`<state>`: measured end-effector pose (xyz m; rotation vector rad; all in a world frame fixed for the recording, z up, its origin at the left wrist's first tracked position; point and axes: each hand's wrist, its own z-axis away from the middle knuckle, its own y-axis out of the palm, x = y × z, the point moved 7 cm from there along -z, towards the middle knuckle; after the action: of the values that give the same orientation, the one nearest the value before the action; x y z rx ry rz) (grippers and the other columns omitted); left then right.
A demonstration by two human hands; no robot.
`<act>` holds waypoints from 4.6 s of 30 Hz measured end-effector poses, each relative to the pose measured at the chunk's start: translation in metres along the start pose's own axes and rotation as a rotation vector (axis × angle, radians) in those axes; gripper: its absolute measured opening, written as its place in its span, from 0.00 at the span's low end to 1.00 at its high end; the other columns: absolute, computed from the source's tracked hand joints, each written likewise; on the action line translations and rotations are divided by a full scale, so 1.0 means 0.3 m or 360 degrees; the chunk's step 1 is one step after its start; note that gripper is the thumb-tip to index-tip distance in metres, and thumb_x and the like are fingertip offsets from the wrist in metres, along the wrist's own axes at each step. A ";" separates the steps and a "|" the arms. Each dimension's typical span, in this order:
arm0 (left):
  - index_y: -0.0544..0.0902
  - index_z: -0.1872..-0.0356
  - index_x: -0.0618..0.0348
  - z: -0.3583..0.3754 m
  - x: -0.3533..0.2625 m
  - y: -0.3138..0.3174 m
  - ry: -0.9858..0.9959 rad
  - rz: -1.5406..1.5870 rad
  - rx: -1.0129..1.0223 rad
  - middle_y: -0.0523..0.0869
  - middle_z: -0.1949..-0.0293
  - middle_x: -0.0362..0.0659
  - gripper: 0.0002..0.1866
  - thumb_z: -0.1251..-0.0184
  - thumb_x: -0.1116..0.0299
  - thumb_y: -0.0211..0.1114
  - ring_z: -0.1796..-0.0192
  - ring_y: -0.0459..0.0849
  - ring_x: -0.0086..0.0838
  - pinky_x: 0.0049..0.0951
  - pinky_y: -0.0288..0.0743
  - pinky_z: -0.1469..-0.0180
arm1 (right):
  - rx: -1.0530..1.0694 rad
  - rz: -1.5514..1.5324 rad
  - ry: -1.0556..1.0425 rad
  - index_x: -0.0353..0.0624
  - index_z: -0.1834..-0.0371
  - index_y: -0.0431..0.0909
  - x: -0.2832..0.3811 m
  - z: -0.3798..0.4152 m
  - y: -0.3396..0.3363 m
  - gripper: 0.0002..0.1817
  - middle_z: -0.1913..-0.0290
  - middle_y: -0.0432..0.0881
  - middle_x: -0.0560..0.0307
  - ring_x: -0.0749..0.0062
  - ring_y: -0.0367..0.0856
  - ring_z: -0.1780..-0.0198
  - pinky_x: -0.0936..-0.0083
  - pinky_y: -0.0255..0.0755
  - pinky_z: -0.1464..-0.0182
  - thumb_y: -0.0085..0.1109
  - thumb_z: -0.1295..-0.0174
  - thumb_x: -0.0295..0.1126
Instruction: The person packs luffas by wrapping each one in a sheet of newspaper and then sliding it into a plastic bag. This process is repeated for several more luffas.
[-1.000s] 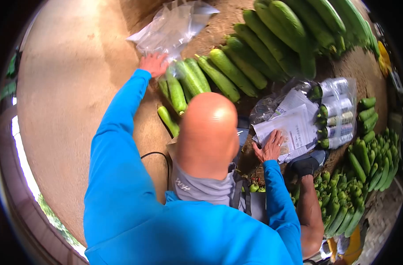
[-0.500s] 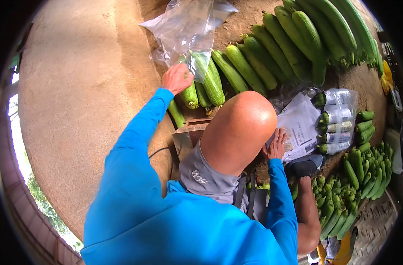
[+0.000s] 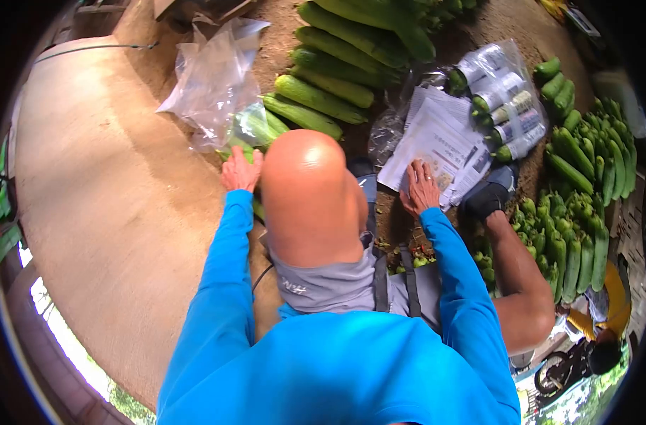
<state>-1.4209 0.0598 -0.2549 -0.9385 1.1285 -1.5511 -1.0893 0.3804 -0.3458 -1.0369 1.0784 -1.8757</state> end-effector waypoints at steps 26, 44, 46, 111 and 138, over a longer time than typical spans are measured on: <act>0.62 0.29 0.26 -0.276 -0.304 0.001 0.1052 -0.1054 -0.0161 0.71 0.54 0.46 0.34 0.37 0.50 0.59 0.50 0.72 0.41 0.43 0.66 0.52 | 0.0130 -0.0064 -0.0055 0.39 0.46 0.74 -0.065 0.075 -0.020 0.25 0.29 0.64 0.46 0.43 0.64 0.30 0.58 0.74 0.39 0.64 0.46 0.37; 0.76 0.44 0.53 -0.141 -0.338 -0.105 0.1681 -0.0533 0.0592 0.79 0.54 0.46 0.21 0.37 0.59 0.62 0.48 0.78 0.42 0.41 0.71 0.50 | -0.0165 -0.0714 0.0072 0.40 0.67 0.77 -0.102 -0.015 -0.067 0.17 0.57 0.76 0.46 0.45 0.77 0.53 0.53 0.74 0.52 0.55 0.32 0.44; 0.75 0.44 0.54 -0.133 -0.348 -0.122 0.1550 -0.0396 0.0670 0.80 0.54 0.47 0.21 0.37 0.60 0.62 0.47 0.78 0.42 0.41 0.71 0.49 | -0.0110 -0.0808 0.0071 0.39 0.68 0.77 -0.110 -0.017 -0.066 0.18 0.57 0.76 0.45 0.45 0.77 0.53 0.53 0.73 0.51 0.55 0.32 0.45; 0.68 0.33 0.53 0.403 -1.338 0.209 0.2692 0.0173 0.0399 0.70 0.35 0.48 0.38 0.49 0.60 0.69 0.34 0.66 0.47 0.48 0.59 0.32 | -0.0621 -0.1049 0.0985 0.44 0.63 0.75 -0.406 -0.042 -0.099 0.08 0.58 0.77 0.47 0.44 0.76 0.52 0.53 0.69 0.49 0.54 0.40 0.36; 0.74 0.41 0.55 0.376 -1.532 0.156 0.2402 0.0444 0.0188 0.74 0.43 0.49 0.32 0.54 0.64 0.68 0.38 0.69 0.46 0.49 0.60 0.34 | -0.0157 -0.0103 0.0962 0.45 0.38 0.66 -0.578 -0.074 -0.206 0.45 0.39 0.64 0.48 0.52 0.60 0.36 0.50 0.57 0.40 0.71 0.57 0.59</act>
<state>-1.1936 0.4762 -0.2890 0.7020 1.9632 -1.9848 -1.0492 0.5616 -0.3463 -0.5601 1.4980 -2.2775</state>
